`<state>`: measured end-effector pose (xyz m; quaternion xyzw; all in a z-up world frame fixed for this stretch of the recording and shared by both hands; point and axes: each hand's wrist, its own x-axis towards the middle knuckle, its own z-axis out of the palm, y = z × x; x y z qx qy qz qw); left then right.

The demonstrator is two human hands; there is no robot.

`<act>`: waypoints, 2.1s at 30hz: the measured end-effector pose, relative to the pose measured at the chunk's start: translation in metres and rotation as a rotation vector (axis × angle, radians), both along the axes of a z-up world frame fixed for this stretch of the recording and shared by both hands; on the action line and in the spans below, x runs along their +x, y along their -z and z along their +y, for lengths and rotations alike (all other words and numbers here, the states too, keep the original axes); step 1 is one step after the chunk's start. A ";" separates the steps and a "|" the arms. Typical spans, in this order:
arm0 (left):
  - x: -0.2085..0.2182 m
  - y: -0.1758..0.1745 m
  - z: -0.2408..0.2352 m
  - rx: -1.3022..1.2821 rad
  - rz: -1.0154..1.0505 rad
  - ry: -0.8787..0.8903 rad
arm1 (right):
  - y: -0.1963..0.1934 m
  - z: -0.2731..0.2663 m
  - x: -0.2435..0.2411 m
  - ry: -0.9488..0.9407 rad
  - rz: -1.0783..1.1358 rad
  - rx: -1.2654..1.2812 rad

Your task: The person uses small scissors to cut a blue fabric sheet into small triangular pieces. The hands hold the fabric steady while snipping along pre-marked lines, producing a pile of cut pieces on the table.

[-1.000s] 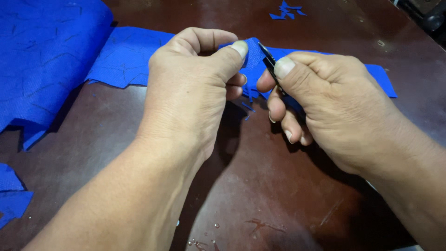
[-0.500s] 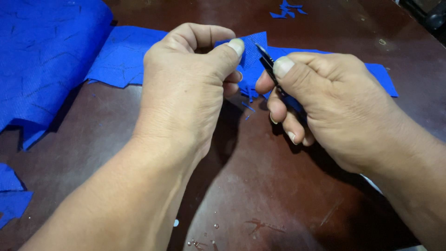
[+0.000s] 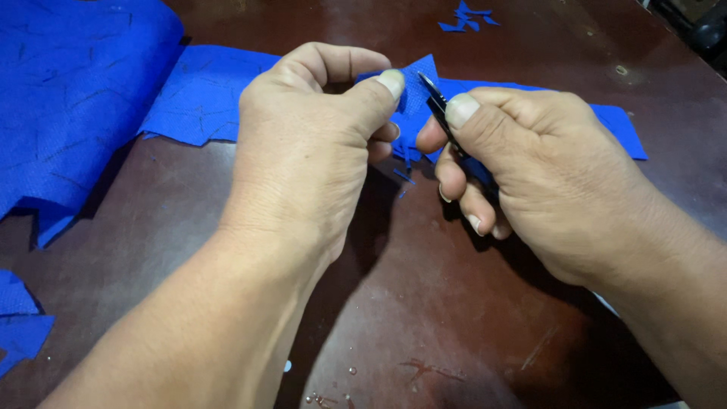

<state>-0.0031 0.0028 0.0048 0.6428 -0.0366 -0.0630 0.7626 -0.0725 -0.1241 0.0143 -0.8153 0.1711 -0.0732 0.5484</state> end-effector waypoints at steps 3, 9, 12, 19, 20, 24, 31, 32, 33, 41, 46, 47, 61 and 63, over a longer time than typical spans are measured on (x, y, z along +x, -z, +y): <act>0.002 0.005 -0.001 -0.030 -0.032 -0.002 | 0.003 -0.001 0.001 -0.005 -0.022 0.004; 0.000 0.001 -0.001 -0.033 -0.007 -0.007 | 0.000 0.001 -0.001 0.010 0.005 -0.002; 0.001 0.002 0.000 -0.049 -0.003 -0.007 | 0.001 -0.001 0.000 0.004 -0.013 0.027; -0.001 0.001 0.000 -0.027 -0.016 0.038 | 0.001 0.000 0.001 0.018 -0.013 0.009; -0.002 0.001 0.000 -0.031 -0.033 0.060 | 0.001 0.000 0.001 0.007 -0.030 0.015; -0.003 -0.001 0.000 0.017 -0.037 0.091 | 0.004 -0.004 0.000 -0.047 -0.095 0.018; -0.003 -0.001 0.000 -0.024 -0.010 0.097 | 0.003 -0.002 -0.001 0.010 -0.060 -0.002; -0.003 0.000 0.000 -0.044 0.001 0.109 | 0.003 -0.002 -0.001 -0.007 -0.069 0.003; -0.003 0.000 0.000 -0.064 0.011 0.122 | 0.003 -0.003 -0.002 -0.024 -0.077 0.008; 0.001 0.001 0.000 -0.059 0.072 0.098 | 0.007 -0.007 0.001 0.066 -0.156 0.121; 0.004 -0.010 0.001 -0.195 0.221 0.066 | 0.007 -0.008 -0.002 0.073 -0.165 0.217; 0.003 -0.012 0.002 -0.224 0.257 0.058 | 0.006 -0.007 -0.003 0.094 -0.161 0.236; 0.000 -0.025 0.005 -0.259 0.336 0.048 | 0.010 -0.010 -0.008 0.136 -0.276 0.273; 0.000 -0.026 0.004 -0.263 0.338 0.054 | 0.013 -0.014 -0.009 0.092 -0.302 0.316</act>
